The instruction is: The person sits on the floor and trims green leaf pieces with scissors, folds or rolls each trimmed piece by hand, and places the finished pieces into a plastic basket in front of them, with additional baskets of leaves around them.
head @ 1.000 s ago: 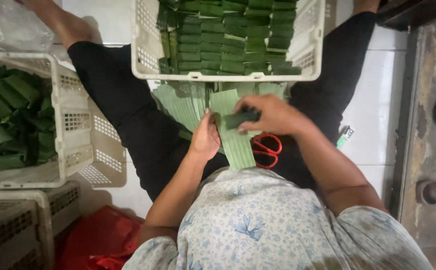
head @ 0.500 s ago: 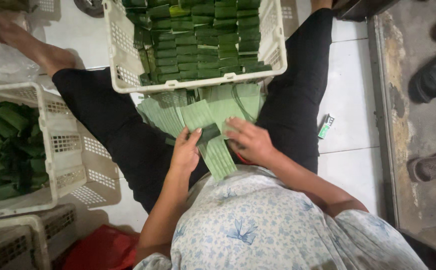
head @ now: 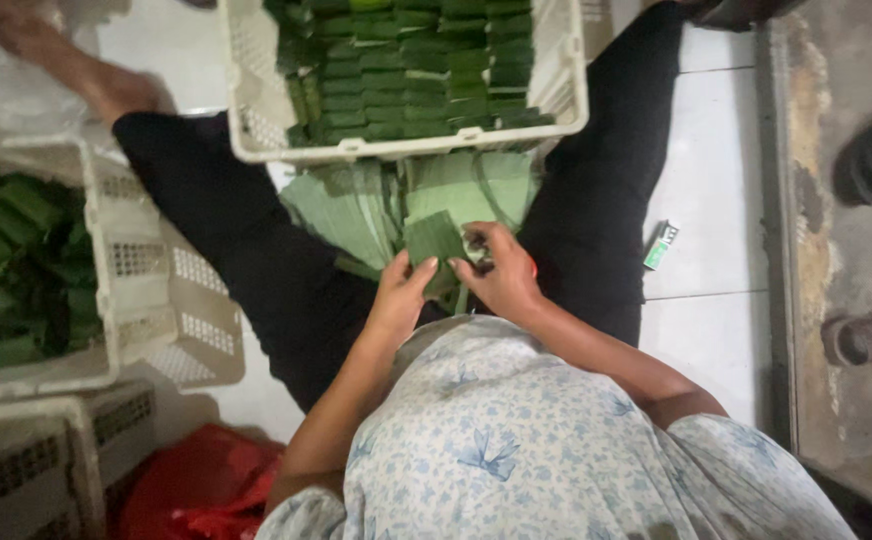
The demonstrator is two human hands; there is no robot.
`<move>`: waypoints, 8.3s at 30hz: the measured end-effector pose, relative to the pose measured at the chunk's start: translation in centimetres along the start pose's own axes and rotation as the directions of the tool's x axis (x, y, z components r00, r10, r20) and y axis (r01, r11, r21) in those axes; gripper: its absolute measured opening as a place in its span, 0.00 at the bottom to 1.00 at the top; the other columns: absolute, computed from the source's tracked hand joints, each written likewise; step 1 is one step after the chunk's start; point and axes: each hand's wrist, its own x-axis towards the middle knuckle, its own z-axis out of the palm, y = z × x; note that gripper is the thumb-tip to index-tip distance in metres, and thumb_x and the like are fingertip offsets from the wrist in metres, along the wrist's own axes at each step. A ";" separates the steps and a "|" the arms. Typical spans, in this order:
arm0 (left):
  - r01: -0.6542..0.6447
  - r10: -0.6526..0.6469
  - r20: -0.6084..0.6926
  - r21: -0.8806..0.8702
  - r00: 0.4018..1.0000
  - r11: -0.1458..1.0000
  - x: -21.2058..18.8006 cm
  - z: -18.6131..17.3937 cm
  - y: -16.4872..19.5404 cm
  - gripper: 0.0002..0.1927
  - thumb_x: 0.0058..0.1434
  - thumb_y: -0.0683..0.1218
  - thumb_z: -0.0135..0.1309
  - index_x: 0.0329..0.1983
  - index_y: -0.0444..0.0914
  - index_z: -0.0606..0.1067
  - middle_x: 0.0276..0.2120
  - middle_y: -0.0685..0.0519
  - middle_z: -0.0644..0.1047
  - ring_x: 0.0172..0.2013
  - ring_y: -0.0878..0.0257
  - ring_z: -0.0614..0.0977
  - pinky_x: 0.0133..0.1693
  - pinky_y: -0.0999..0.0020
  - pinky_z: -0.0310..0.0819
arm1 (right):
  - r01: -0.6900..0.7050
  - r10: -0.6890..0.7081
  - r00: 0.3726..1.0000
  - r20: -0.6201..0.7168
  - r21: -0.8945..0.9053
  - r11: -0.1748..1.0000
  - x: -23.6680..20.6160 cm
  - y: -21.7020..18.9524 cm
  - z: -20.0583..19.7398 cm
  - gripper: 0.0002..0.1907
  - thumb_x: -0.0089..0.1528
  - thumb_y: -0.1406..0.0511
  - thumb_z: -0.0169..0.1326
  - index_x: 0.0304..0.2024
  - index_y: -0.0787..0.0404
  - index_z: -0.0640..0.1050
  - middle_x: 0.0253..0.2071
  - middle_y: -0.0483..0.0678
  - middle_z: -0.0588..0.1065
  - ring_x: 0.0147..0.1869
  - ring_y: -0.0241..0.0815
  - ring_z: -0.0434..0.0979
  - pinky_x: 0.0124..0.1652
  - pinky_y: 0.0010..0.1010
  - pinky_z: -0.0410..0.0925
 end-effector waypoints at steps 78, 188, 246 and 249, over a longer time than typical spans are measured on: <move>-0.140 0.123 -0.085 -0.225 0.989 0.964 -2.1 2.7 4.9 0.19 0.70 0.43 0.54 0.61 0.33 0.66 0.49 0.47 0.77 0.47 0.58 0.79 0.49 0.60 0.76 | -0.401 0.201 0.912 0.357 0.681 0.613 1.8 3.5 0.6 0.14 0.64 0.70 0.60 0.50 0.65 0.71 0.41 0.43 0.72 0.40 0.31 0.73 0.38 0.24 0.68; 0.277 -0.258 0.184 -0.085 0.948 0.957 0.1 2.3 3.3 0.18 0.72 0.56 0.34 0.51 0.41 0.69 0.37 0.48 0.79 0.32 0.55 0.85 0.37 0.60 0.81 | -0.182 0.111 0.980 0.167 0.515 0.838 0.3 3.8 0.6 0.06 0.71 0.67 0.56 0.44 0.67 0.78 0.42 0.47 0.75 0.45 0.37 0.73 0.47 0.27 0.67; 0.200 -0.038 0.417 -0.352 0.908 0.915 -0.2 -1.6 7.9 0.33 0.70 0.55 0.49 0.71 0.34 0.60 0.64 0.44 0.71 0.63 0.55 0.75 0.64 0.55 0.69 | -0.299 0.245 0.931 0.269 0.182 0.937 0.4 1.3 -2.5 0.21 0.62 0.71 0.58 0.59 0.61 0.76 0.38 0.50 0.78 0.33 0.30 0.78 0.35 0.27 0.74; -0.121 0.120 0.237 -0.013 0.964 0.993 0.2 0.1 6.2 0.34 0.67 0.43 0.59 0.72 0.34 0.59 0.60 0.45 0.73 0.59 0.58 0.76 0.62 0.57 0.71 | -0.307 0.267 0.919 0.291 0.104 0.946 -0.7 0.7 -2.4 0.19 0.64 0.70 0.57 0.58 0.62 0.77 0.34 0.51 0.80 0.29 0.30 0.78 0.33 0.28 0.72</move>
